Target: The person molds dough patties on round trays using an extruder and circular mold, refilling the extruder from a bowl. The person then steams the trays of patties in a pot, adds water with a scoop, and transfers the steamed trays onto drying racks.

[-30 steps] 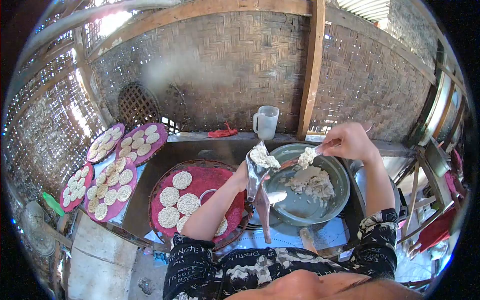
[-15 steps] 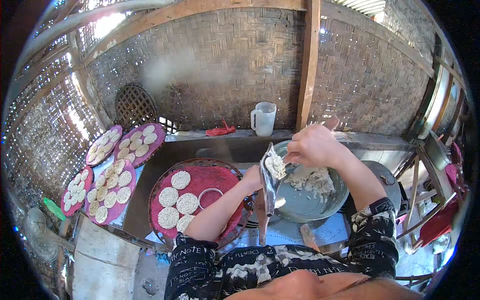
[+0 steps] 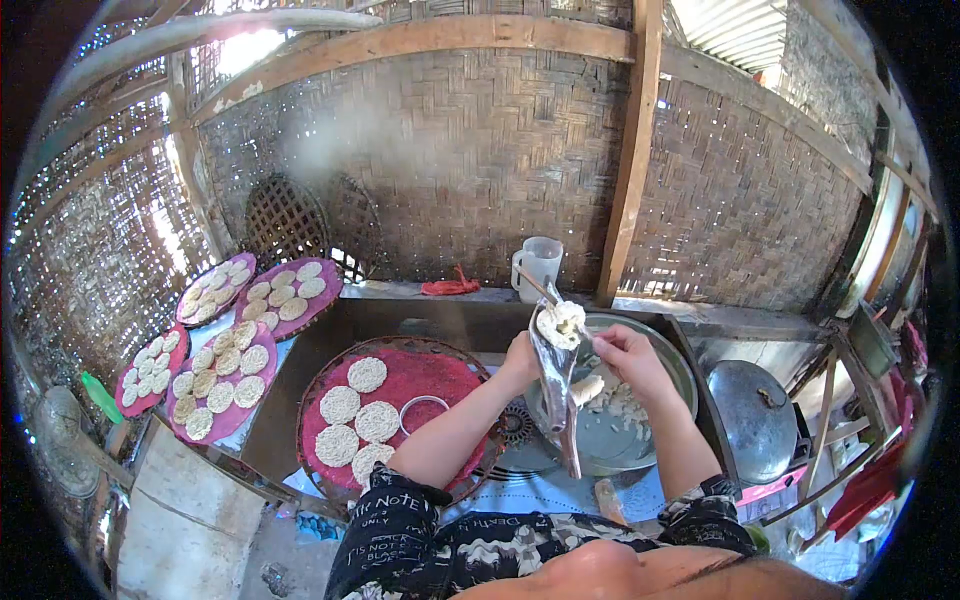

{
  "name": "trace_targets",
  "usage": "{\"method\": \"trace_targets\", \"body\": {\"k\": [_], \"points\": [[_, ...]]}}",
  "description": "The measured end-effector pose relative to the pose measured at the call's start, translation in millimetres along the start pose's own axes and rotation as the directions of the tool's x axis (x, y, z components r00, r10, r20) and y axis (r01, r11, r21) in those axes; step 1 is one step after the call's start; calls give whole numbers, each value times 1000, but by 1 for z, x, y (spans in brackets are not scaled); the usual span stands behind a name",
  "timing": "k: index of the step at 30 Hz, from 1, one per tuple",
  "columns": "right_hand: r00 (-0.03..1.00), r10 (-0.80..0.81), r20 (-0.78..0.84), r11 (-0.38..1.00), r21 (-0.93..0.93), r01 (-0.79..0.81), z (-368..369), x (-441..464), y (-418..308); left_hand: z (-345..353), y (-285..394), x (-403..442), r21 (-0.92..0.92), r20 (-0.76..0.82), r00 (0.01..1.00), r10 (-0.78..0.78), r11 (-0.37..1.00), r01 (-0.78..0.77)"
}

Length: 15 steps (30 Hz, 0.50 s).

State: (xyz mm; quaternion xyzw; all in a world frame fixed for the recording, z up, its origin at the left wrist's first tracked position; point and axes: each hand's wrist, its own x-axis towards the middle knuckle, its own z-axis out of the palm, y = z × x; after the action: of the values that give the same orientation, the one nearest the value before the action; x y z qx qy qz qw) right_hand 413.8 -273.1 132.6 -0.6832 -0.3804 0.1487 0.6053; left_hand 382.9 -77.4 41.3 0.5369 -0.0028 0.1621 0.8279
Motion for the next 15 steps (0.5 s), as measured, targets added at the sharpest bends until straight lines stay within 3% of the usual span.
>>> {"method": "trace_targets", "body": {"k": [1, 4, 5, 7, 8, 9, 11, 12, 13, 14, 15], "points": [[1000, 3, 2, 1000, 1, -3, 1, -4, 1, -19, -23, 15, 290, -8, 996, 94, 953, -88], [999, 35, -39, 953, -299, -45, -23, -18, 12, -9, 6, 0, -14, -106, 994, -3, 1000, 2], [997, -8, -77, 951, -308, -16, -33, -21, 18, -25, -3, 7, 107, -115, 993, -24, 994, 37], [985, -98, -143, 939, -340, 44, -49, -22, 22, -7, 21, -12, 46, -80, 997, -18, 999, 22], [983, -50, -177, 934, -357, -16, -53, -18, 20, -18, 6, 2, 130, -80, 996, 38, 991, -28], [971, -100, -219, 934, -356, 17, -48, -13, 18, -38, -23, 25, 213, -73, 993, 88, 974, -71], [931, -194, -309, 931, -358, 75, -25, -3, 14, -23, -27, 27, 501, -76, 984, 164, 859, -105], [918, -227, -324, 887, -459, 58, -17, -1, 9, -16, -29, 28, 628, -77, 976, 202, 771, -110], [898, -247, -363, 777, -628, -39, -7, -5, -3, 10, -2, 10, 897, -2, 964, 266, 426, -116], [854, -408, -321, 706, -705, 72, -6, -4, 5, 14, 4, 14, 929, -7, 989, 147, 368, -48], [788, -557, -261, 610, -772, 176, -5, -5, 16, 9, 4, 17, 858, -43, 990, 132, 512, -31]]}}
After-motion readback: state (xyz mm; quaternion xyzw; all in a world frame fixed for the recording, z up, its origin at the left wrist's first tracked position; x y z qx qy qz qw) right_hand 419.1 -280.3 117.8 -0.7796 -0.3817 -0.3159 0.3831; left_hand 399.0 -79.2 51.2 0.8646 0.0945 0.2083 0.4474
